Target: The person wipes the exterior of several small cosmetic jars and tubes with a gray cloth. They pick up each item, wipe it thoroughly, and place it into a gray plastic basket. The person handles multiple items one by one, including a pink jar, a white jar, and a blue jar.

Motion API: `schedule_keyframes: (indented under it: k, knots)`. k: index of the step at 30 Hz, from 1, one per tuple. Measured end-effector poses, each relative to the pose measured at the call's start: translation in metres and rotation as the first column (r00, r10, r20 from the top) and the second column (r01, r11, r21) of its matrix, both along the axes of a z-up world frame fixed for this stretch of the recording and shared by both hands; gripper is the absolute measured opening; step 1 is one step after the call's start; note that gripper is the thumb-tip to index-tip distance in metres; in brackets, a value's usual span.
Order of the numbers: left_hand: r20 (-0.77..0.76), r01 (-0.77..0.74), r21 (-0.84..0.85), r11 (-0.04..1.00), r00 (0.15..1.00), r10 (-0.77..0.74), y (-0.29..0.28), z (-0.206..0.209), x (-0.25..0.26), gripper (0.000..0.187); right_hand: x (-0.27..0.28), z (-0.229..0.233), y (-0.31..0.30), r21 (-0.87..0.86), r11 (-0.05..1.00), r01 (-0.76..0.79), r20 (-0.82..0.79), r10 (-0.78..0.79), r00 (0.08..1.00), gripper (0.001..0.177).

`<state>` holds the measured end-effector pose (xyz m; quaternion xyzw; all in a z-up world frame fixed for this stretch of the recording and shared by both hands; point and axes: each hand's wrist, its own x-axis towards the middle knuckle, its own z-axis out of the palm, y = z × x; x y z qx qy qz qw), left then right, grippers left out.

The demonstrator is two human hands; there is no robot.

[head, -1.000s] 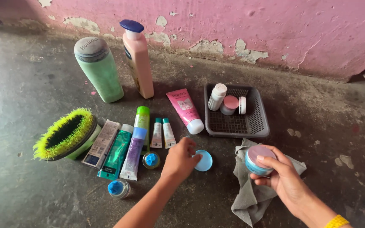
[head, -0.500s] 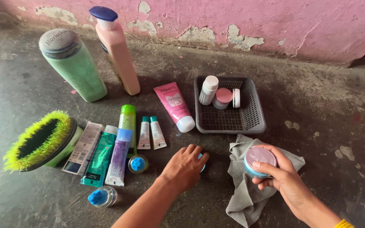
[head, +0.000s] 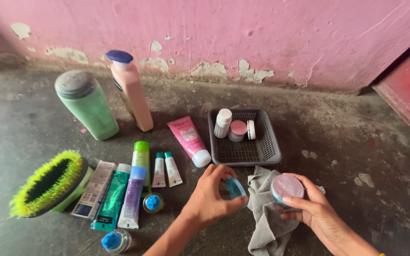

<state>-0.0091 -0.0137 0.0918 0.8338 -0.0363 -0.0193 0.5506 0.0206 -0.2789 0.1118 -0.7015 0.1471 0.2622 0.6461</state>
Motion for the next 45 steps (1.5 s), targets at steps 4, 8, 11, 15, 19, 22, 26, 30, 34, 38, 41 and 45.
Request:
schedule_keyframes:
  k: [4,8,11,15,19,22,26,30,34,38,41,45]
  knots:
    - [-0.292,-0.226,-0.518,0.825,0.953,0.078,-0.012,-0.003,0.001,0.042,-0.007,0.015,0.014,0.054,0.996,-0.064,0.074,0.060,0.995,0.069]
    - [-0.417,-0.305,-0.746,0.592,0.907,-0.059,-0.011,0.002,0.003,0.032,-0.015,0.018,0.034,0.013,0.996,-0.091,0.101,0.090,0.991,0.075]
    - [-0.502,-0.385,-0.753,0.533,0.860,-0.088,-0.008,0.008,0.002,0.036,-0.016,0.014,0.048,0.006,0.986,-0.167,0.189,0.163,0.968,0.077]
    - [-0.545,-0.430,-0.770,0.472,0.827,-0.136,0.000,0.005,0.002,0.050,-0.023,0.019,0.067,-0.245,0.955,-0.166,0.377,0.252,0.891,0.081]
    - [-0.546,-0.392,-0.724,0.568,0.829,-0.123,0.004,0.001,0.004,0.037,-0.024,0.038,0.089,-0.466,0.871,-0.154,0.533,0.416,0.737,0.082]
    - [-0.501,-0.298,-0.676,0.674,0.857,-0.124,0.003,0.001,0.007,0.035,-0.021,0.044,0.096,-0.594,0.793,-0.138,0.431,0.459,0.777,0.082]
    - [-0.503,-0.339,-0.608,0.718,0.864,-0.018,-0.012,0.012,0.005,0.041,-0.019,0.040,0.096,-0.664,0.743,-0.086,0.436,0.478,0.762,0.081]
    - [-0.499,-0.361,-0.561,0.745,0.866,0.044,-0.028,0.021,0.008,0.074,-0.018,0.032,0.086,-0.713,0.695,-0.092,0.387,0.500,0.775,0.080]
    - [-0.404,-0.187,-0.567,0.802,0.912,-0.073,-0.025,0.020,0.013,0.080,-0.015,0.032,0.075,-0.650,0.754,-0.094,0.559,0.559,0.612,0.083]
    - [-0.389,-0.136,-0.607,0.783,0.910,-0.143,-0.017,0.021,0.013,0.079,-0.014,0.038,0.065,-0.522,0.840,-0.151,0.648,0.505,0.570,0.081]
    - [-0.370,-0.094,-0.638,0.764,0.908,-0.196,-0.014,0.027,0.016,0.075,-0.012,0.041,0.060,-0.400,0.891,-0.214,0.589,0.429,0.685,0.080]
    - [-0.333,0.009,-0.611,0.792,0.904,-0.268,-0.008,0.033,0.022,0.061,-0.001,0.035,0.046,-0.221,0.932,-0.286,0.578,0.361,0.732,0.071]
